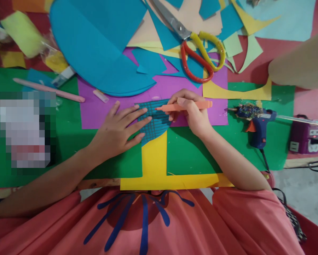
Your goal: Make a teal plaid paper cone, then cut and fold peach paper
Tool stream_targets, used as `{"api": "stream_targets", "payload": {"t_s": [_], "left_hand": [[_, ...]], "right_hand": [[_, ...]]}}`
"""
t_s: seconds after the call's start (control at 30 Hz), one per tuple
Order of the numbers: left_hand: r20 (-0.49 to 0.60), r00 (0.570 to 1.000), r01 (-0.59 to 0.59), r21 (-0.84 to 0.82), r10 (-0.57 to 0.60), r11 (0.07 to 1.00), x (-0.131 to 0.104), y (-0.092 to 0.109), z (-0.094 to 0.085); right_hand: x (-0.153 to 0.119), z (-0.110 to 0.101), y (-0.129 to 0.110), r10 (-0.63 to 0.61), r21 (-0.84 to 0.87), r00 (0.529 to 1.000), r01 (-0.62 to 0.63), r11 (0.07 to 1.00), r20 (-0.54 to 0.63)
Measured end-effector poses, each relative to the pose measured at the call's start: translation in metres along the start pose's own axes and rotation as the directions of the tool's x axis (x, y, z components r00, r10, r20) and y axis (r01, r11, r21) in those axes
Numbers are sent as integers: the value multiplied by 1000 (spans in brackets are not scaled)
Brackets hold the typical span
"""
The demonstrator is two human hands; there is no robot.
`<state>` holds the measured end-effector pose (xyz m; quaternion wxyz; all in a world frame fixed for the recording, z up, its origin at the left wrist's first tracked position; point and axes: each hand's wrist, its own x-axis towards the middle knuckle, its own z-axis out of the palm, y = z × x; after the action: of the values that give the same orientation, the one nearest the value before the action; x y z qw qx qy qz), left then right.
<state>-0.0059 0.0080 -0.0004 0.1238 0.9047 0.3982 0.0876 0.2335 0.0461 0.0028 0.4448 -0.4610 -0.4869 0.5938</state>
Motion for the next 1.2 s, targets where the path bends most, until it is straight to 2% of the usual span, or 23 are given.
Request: {"api": "stream_targets", "payload": {"t_s": [0.07, 0.27, 0.5, 1.03, 1.2], "left_hand": [[-5, 999, -44, -16, 44, 999, -1, 0, 0], [-69, 990, -123, 52, 126, 991, -1, 1, 1], [-20, 989, -142, 55, 144, 988, 0, 1, 1], [0, 989, -145, 78, 145, 986, 1, 0, 1], [15, 991, -133, 64, 133, 989, 1, 2, -1]], "right_hand": [[0, 1, -1, -10, -12, 1000, 10, 1000, -4], [-3, 3, -3, -25, -210, 999, 32, 977, 37], [-5, 6, 1, -38, -311, 998, 54, 949, 57], [-4, 8, -1, -54, -339, 997, 71, 938, 57], [-4, 6, -1, -11, -334, 997, 34, 942, 71]]}}
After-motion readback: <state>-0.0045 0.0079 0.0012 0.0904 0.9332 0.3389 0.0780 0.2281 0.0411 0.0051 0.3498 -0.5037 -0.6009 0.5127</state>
